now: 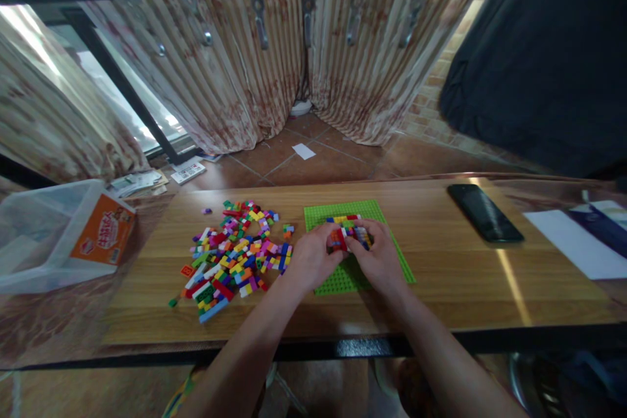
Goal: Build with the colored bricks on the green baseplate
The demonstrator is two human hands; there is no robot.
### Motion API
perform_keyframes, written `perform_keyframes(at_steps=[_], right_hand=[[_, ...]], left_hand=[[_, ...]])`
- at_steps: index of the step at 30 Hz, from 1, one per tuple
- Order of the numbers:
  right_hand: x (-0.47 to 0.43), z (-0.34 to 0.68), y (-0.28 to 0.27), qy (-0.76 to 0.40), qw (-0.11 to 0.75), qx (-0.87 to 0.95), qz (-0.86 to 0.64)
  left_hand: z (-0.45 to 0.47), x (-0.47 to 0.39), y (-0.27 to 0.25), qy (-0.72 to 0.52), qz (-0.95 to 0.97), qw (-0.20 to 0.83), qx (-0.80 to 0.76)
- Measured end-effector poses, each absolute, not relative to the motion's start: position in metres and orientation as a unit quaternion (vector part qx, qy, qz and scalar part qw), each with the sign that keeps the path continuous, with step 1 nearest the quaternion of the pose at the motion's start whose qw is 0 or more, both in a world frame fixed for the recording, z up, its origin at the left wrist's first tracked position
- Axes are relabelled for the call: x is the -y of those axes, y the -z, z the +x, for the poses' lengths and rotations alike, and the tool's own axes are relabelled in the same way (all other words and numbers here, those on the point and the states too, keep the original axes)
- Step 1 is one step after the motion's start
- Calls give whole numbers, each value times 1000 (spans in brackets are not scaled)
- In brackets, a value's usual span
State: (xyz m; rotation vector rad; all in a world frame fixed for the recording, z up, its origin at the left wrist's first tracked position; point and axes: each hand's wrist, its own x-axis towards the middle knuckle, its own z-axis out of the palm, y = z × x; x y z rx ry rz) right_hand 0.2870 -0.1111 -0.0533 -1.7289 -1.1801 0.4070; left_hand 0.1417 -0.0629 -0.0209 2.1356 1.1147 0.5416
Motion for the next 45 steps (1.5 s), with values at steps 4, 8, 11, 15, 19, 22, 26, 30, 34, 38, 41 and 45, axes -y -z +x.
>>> perform_keyframes(at_steps=[4, 8, 11, 15, 19, 22, 26, 30, 34, 38, 41, 45], right_hand=[[111, 289, 54, -177, 487, 480, -708], [110, 289, 56, -175, 488, 477, -710], [109, 288, 56, -176, 491, 473, -710], [110, 287, 54, -175, 493, 475, -707], [111, 284, 52, -163, 488, 472, -716], [110, 283, 52, -157, 486, 470, -720], [109, 283, 50, -161, 480, 464, -727], [108, 283, 50, -162, 477, 459, -732], [109, 283, 51, -163, 475, 465, -729], [110, 284, 52, -157, 473, 471, -728], [111, 286, 53, -159, 467, 477, -727], [112, 291, 55, -155, 475, 487, -716]], left_hand=[[142, 64, 21, -209, 816, 328, -427], [142, 64, 20, -206, 817, 321, -433], [142, 63, 20, -207, 819, 320, -429], [142, 62, 22, -207, 821, 315, -429], [142, 62, 23, -202, 819, 314, -435], [143, 62, 22, -197, 819, 317, -436], [144, 62, 20, -192, 821, 314, -435], [144, 62, 17, -178, 827, 309, -436], [144, 64, 15, -170, 831, 296, -440], [143, 67, 17, -176, 831, 290, -441], [142, 68, 17, -179, 830, 289, -442], [137, 63, 12, -174, 832, 319, -420]])
